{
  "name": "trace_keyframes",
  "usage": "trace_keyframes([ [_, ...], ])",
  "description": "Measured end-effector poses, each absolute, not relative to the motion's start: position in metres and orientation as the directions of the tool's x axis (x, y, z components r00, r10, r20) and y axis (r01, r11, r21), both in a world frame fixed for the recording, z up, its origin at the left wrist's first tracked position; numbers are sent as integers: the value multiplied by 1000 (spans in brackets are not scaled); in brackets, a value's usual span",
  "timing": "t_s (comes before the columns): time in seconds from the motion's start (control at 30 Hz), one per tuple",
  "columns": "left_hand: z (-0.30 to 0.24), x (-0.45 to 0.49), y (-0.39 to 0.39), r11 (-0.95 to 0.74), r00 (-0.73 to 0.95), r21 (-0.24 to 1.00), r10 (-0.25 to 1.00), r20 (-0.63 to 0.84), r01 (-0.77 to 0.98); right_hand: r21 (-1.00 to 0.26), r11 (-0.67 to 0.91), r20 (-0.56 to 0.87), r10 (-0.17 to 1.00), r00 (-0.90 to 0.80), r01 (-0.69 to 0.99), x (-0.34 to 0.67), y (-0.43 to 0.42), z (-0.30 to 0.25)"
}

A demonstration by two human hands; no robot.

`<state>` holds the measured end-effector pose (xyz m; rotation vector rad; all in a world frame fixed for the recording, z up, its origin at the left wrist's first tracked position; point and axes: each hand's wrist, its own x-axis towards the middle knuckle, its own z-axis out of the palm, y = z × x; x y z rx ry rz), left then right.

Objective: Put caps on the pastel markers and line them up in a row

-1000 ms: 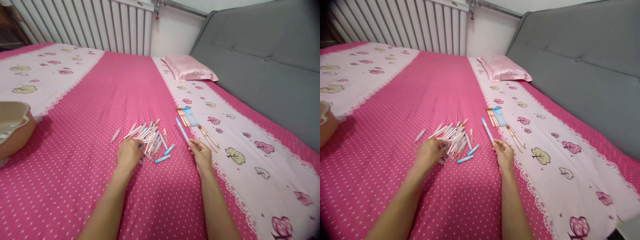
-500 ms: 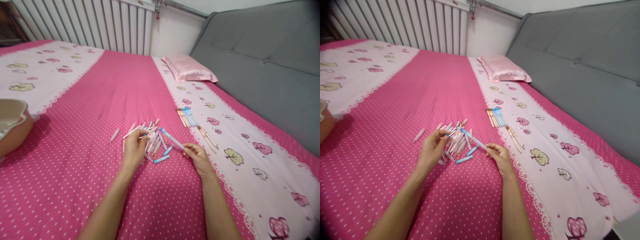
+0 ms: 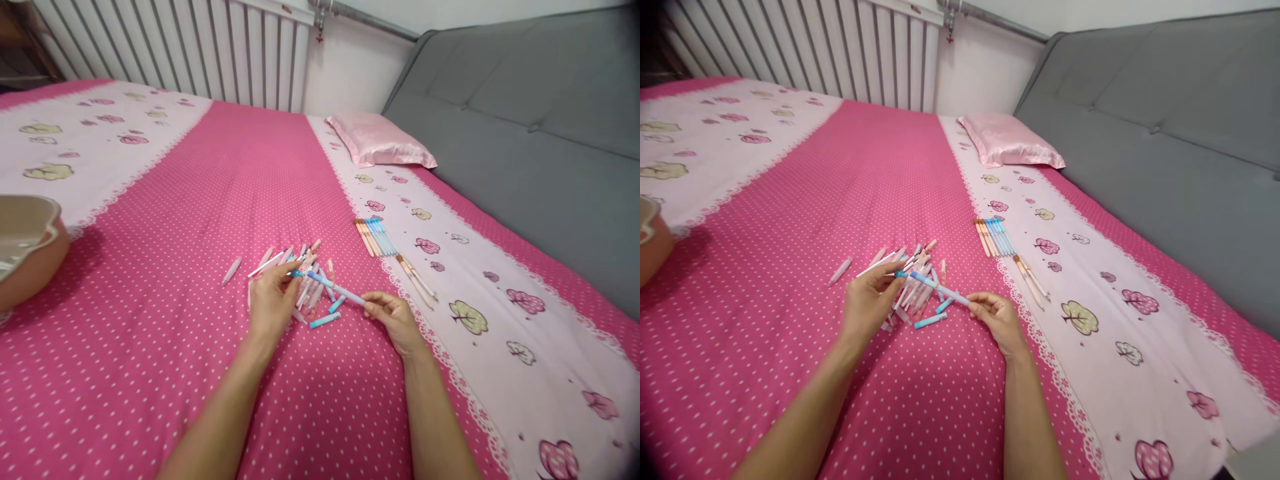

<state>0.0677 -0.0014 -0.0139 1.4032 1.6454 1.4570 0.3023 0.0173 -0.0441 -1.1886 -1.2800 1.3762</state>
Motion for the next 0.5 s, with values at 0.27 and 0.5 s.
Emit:
trace_keyframes([
  [0.27, -4, 70, -5, -89, -343, 857, 892, 295, 507, -996, -72, -78, 984, -162, 43, 303, 17, -46],
  [0.5, -4, 70, -6, -112, -316, 813, 884, 345, 572, -996, -55, -65, 987, -149, 71, 302, 17, -46],
])
